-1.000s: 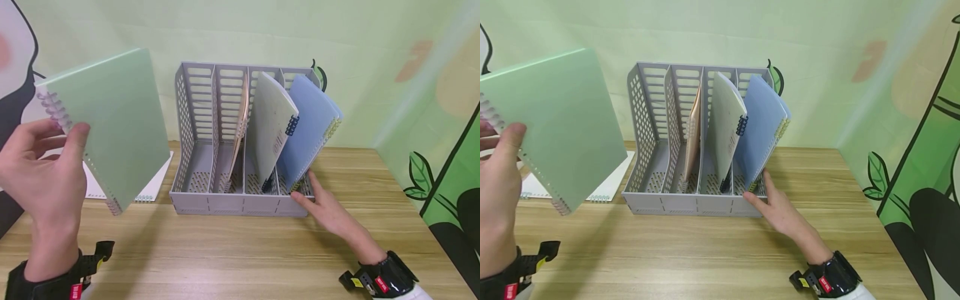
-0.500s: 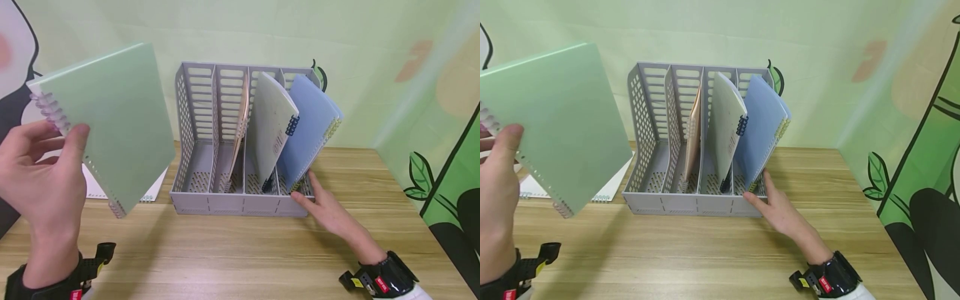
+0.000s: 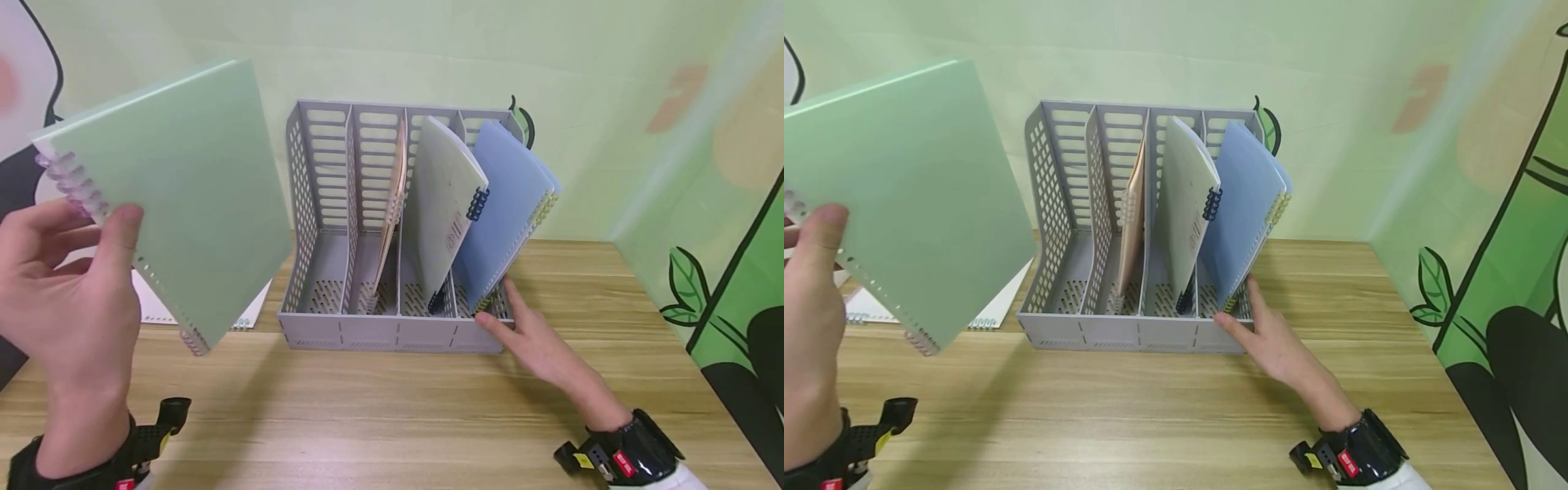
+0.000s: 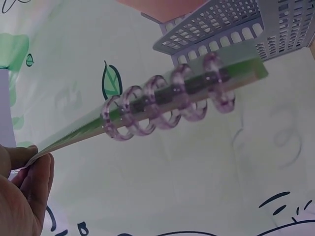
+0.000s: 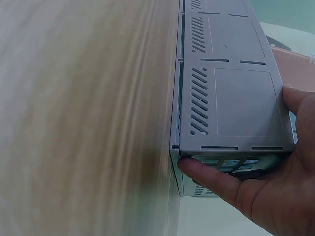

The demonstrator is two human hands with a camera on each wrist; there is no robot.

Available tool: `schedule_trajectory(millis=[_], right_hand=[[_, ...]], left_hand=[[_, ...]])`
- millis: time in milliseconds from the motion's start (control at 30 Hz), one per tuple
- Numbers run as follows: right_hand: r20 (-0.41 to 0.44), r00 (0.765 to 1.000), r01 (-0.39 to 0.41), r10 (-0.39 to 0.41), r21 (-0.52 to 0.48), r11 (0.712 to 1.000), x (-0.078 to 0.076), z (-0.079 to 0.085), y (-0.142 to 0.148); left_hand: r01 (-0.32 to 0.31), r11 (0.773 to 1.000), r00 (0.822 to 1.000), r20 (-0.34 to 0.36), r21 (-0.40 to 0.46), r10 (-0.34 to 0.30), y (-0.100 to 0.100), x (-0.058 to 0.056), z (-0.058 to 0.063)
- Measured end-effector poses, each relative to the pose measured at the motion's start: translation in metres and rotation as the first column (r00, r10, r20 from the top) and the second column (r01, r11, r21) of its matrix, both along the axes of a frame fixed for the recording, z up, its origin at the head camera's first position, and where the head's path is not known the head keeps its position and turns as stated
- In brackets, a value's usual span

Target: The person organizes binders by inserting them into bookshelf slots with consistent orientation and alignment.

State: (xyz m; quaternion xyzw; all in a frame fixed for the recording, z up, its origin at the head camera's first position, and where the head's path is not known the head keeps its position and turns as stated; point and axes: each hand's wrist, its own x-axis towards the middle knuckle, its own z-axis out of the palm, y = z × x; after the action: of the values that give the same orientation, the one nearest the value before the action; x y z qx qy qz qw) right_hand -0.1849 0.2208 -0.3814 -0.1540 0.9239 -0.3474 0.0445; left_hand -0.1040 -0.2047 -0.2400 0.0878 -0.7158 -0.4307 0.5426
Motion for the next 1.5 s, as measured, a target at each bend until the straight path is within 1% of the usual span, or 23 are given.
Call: schedule_trajectory(millis=[200, 333, 400, 567, 633, 800, 867, 1100, 1300, 1500], right_hand=[[0.001, 1.000, 0.002, -0.002, 0.003, 1.000, 0.000, -0.001, 0.000], [0.008, 1.000, 0.002, -0.002, -0.001, 1.000, 0.000, 0.000, 0.000], [0.008, 1.000, 0.001, -0.001, 0.000, 1.000, 0.000, 0.000, 0.000], [0.009, 1.000, 0.001, -0.001, 0.002, 1.000, 0.000, -0.001, 0.000], [0.008, 1.000, 0.001, -0.001, 0.001, 1.000, 0.000, -0.001, 0.000], [0.011, 1.000, 0.003, -0.003, 0.003, 1.000, 0.000, 0.000, 0.000], [0.011, 1.000, 0.003, -0.003, 0.004, 1.000, 0.000, 0.000, 0.000], [0.006, 1.000, 0.004, -0.004, 0.006, 1.000, 0.000, 0.000, 0.001], [0.001, 1.000, 0.006, -0.006, 0.008, 1.000, 0.000, 0.000, 0.001], [-0.001, 1.000, 0.000, 0.000, -0.005, 1.000, -0.001, 0.000, 0.000]], left_hand=[[0.034, 0.999, 0.997, -0.063, 0.011, -0.033, -0.001, -0.001, -0.001], [0.042, 0.999, 0.997, -0.067, 0.001, -0.042, -0.003, -0.003, -0.003], [0.053, 0.999, 0.996, -0.073, 0.009, -0.052, -0.003, -0.004, -0.003], [0.095, 0.995, 0.988, -0.127, 0.039, -0.089, -0.002, -0.006, -0.005], [0.099, 0.995, 0.984, -0.150, 0.029, -0.093, -0.002, -0.007, -0.005], [0.099, 0.995, 0.979, -0.179, -0.014, -0.100, 0.000, -0.009, -0.005], [0.111, 0.994, 0.975, -0.191, -0.018, -0.113, 0.001, -0.010, -0.005], [0.117, 0.992, 0.972, -0.199, -0.040, -0.122, 0.004, -0.010, -0.004], [0.136, 0.990, 0.966, -0.217, -0.034, -0.140, 0.007, -0.012, -0.004], [0.110, 0.992, 0.971, -0.208, -0.062, -0.121, 0.010, -0.014, -0.004]])
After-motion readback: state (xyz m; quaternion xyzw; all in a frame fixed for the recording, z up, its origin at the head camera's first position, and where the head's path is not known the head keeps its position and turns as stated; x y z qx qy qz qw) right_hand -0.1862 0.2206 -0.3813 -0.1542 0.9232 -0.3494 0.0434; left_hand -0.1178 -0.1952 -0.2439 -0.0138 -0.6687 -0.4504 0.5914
